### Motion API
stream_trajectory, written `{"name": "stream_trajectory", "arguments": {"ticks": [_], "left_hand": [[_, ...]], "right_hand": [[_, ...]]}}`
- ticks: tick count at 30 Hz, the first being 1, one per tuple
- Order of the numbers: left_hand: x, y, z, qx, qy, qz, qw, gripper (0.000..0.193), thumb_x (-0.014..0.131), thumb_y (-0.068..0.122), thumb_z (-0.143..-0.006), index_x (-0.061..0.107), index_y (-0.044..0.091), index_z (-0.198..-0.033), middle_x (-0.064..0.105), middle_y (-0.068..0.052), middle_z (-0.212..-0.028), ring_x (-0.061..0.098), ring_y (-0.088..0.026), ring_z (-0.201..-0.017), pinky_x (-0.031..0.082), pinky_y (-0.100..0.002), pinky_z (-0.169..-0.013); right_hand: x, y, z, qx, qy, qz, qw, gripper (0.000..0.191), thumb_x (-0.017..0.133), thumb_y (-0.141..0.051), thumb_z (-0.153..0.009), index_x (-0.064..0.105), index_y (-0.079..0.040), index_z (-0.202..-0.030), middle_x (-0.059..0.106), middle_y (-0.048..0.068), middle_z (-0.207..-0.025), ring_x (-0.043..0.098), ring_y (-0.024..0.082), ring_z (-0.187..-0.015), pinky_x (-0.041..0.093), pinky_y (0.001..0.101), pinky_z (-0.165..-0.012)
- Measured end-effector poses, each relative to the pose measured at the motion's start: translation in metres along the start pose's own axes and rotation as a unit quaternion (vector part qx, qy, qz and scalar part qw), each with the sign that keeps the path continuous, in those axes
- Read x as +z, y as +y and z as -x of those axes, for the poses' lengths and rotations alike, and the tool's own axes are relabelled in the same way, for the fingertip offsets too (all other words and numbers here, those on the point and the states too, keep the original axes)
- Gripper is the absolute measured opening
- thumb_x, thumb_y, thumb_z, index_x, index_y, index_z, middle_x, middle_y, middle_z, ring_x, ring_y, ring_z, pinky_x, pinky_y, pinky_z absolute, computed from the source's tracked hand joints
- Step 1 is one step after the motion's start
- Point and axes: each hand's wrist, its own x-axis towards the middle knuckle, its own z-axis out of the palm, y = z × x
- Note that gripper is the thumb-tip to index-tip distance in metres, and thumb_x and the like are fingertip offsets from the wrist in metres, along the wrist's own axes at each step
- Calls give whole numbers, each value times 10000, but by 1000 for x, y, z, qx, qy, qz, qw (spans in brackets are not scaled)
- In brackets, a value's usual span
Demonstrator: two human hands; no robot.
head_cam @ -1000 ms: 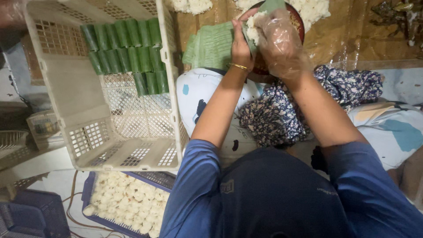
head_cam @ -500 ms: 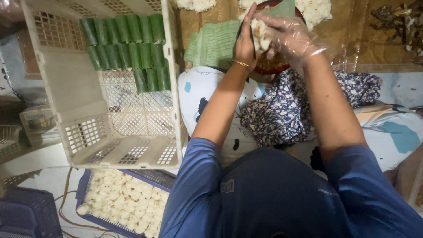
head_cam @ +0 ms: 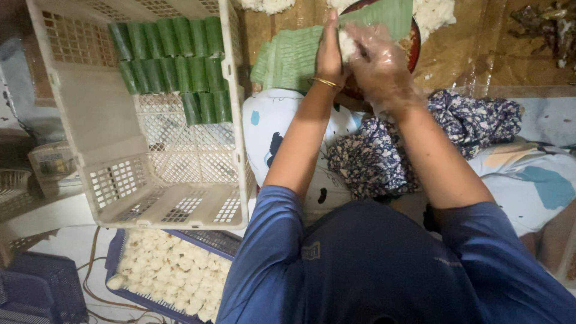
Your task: The person sits on the floor and wraps rice cakes: they take a cut banana leaf piece, place a portion of white rice on it, add a scoop of brown filling from a bowl, fold the leaf around the rice, and place the finished wrapped roll into a plastic basket. They repeat this cycle continuously, occasionally reaching for new leaf pieces.
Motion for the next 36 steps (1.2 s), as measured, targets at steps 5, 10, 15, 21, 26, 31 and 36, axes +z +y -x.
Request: {"name": "stream_trajectory", "arguments": {"ticks": [5,10,15,21,26,31,36], "left_hand": [[0,2,-1,37,21,-78,996,690,641,503,-992,634,-103,-1321,678,-164,-1192,641,-226,-1034,529,-353,-916],[2,10,2,49,74,-74,993,604,694,476,-914,673,-39,-1228,722,-70,-1108,656,-174,-980,533,-319,-887],[2,5,-3,81,70,-177,978,624,679,496,-969,741,-105,-1124,728,-147,-1027,645,-201,-916,553,-343,-831],[-14,-2,-6,254,-10,-196,947,429,524,381,-1103,578,10,-1311,567,-94,-1302,658,-198,-1136,612,-319,-953],[-1,-10,2,192,-62,24,979,358,702,-45,-997,496,-12,-1288,664,-161,-1150,636,-260,-1078,541,-392,-939],[3,4,20,187,-115,-53,974,313,643,32,-1031,599,-30,-1335,680,-147,-1189,633,-261,-1178,493,-371,-1070],[-11,13,18,469,-119,-415,771,274,608,45,-946,697,53,-1206,647,-163,-1293,601,-320,-1266,468,-382,-1133]], "right_hand": [[0,-2,-4,20,-45,194,980,289,645,2,-1026,688,-7,-1311,619,217,-1116,647,385,-949,561,469,-787],[3,7,3,-122,-90,323,934,85,659,-31,-1001,646,-16,-1084,619,136,-1058,685,307,-968,588,380,-861],[-2,32,4,-87,-85,323,939,37,659,-54,-1062,644,-35,-1035,604,96,-974,665,244,-965,594,355,-870],[-29,37,-7,139,14,263,955,100,656,-20,-982,736,-78,-1002,662,141,-1098,658,263,-951,558,369,-753],[-32,1,0,22,15,187,982,111,709,-55,-1050,715,-6,-1150,656,177,-1169,650,332,-1065,549,434,-903],[-17,-21,-7,-12,16,124,992,230,641,-22,-1056,613,52,-1271,631,233,-1229,623,411,-1140,529,471,-998],[-20,-15,-11,6,-28,143,989,289,650,-49,-1092,592,39,-1362,637,237,-1201,632,414,-1112,511,503,-979]]}}
